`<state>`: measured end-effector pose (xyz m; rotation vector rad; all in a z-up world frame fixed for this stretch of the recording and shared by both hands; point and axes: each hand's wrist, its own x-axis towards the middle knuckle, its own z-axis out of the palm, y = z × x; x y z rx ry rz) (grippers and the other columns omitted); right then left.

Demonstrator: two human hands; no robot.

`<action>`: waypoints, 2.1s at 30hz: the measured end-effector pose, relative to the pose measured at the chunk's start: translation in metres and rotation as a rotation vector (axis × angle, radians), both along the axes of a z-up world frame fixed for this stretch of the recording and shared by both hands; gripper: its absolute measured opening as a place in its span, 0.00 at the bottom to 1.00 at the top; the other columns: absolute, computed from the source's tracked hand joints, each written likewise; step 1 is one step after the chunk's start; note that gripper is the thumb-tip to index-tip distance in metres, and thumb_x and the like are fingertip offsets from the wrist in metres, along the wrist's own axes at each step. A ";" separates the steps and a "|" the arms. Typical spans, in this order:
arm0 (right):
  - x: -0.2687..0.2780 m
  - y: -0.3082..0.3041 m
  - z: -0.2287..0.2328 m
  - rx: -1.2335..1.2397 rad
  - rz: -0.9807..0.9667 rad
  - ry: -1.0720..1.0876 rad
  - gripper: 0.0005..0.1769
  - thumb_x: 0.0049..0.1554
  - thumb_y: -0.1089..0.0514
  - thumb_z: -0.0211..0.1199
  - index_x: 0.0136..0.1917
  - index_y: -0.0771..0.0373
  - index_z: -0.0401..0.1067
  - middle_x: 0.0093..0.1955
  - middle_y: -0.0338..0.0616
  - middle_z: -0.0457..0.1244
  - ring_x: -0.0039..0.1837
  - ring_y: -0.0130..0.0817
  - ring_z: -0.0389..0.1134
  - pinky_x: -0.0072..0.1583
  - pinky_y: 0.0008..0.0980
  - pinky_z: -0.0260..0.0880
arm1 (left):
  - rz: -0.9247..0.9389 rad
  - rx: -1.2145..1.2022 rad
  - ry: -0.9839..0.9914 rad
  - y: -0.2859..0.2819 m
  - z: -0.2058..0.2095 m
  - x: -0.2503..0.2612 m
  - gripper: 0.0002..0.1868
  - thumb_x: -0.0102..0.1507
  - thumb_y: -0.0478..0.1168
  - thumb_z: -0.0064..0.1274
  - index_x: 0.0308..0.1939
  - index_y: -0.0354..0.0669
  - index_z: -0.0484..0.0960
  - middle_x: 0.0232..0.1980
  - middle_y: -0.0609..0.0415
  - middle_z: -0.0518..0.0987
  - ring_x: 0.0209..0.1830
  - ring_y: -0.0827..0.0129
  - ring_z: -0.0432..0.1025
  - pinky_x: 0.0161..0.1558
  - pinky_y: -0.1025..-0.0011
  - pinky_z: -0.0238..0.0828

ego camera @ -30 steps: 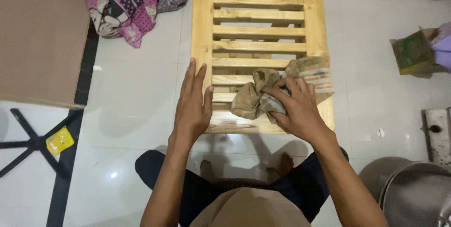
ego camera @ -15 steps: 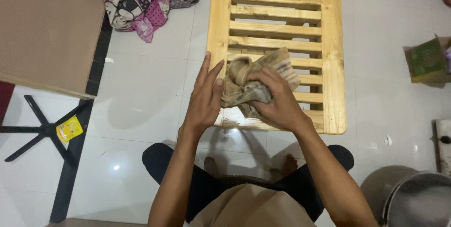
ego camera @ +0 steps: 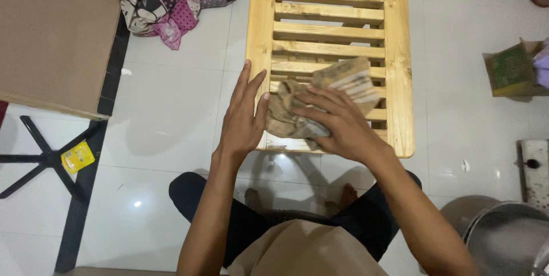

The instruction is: The person wipes the surface of a wooden stool with a cloth. They clean the top slats and the side frame, then lift the stool to wipe the underside before placing it back down.

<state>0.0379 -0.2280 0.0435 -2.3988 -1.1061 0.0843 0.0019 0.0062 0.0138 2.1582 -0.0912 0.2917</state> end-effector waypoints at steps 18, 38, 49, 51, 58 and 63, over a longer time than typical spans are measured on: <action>-0.039 -0.014 -0.015 -0.027 -0.341 -0.069 0.40 0.41 0.56 0.77 0.68 0.54 0.71 0.78 0.48 0.55 0.79 0.53 0.49 0.76 0.58 0.43 | 0.041 0.226 -0.076 -0.008 -0.017 0.002 0.25 0.73 0.42 0.44 0.74 0.37 0.67 0.81 0.30 0.53 0.81 0.35 0.49 0.76 0.48 0.51; 0.003 -0.062 0.027 0.673 -0.429 0.786 0.28 0.52 0.59 0.74 0.64 0.62 0.69 0.52 0.45 0.69 0.53 0.37 0.72 0.53 0.39 0.79 | -0.311 -0.645 0.143 -0.023 0.031 0.023 0.26 0.61 0.32 0.66 0.58 0.37 0.68 0.57 0.45 0.82 0.58 0.64 0.80 0.58 0.67 0.84; 0.007 -0.059 0.046 0.310 -0.560 -0.396 0.24 0.55 0.61 0.77 0.61 0.66 0.71 0.58 0.54 0.61 0.63 0.45 0.64 0.62 0.44 0.67 | -0.301 -0.674 0.077 -0.020 0.040 0.046 0.14 0.70 0.35 0.57 0.54 0.41 0.69 0.49 0.50 0.85 0.49 0.69 0.77 0.52 0.68 0.77; 0.004 -0.055 0.036 0.354 -0.589 -0.314 0.17 0.65 0.56 0.77 0.61 0.60 0.72 0.60 0.47 0.59 0.67 0.39 0.64 0.66 0.40 0.68 | -0.316 -0.945 0.121 -0.025 0.031 0.050 0.12 0.72 0.35 0.53 0.56 0.42 0.67 0.50 0.50 0.83 0.47 0.70 0.74 0.47 0.66 0.74; -0.020 -0.039 0.012 0.308 -0.646 0.088 0.32 0.51 0.43 0.78 0.58 0.62 0.69 0.54 0.45 0.60 0.56 0.41 0.67 0.56 0.41 0.71 | -0.304 -0.550 -0.073 -0.029 0.029 0.043 0.34 0.72 0.42 0.56 0.78 0.43 0.57 0.74 0.40 0.67 0.73 0.59 0.61 0.73 0.59 0.61; -0.042 -0.026 0.006 0.230 -0.535 0.079 0.44 0.46 0.39 0.77 0.68 0.63 0.67 0.62 0.49 0.58 0.62 0.42 0.66 0.60 0.45 0.72 | -0.467 -0.189 -0.014 -0.025 0.050 0.019 0.80 0.45 0.49 0.79 0.79 0.47 0.26 0.84 0.36 0.34 0.84 0.43 0.37 0.78 0.50 0.39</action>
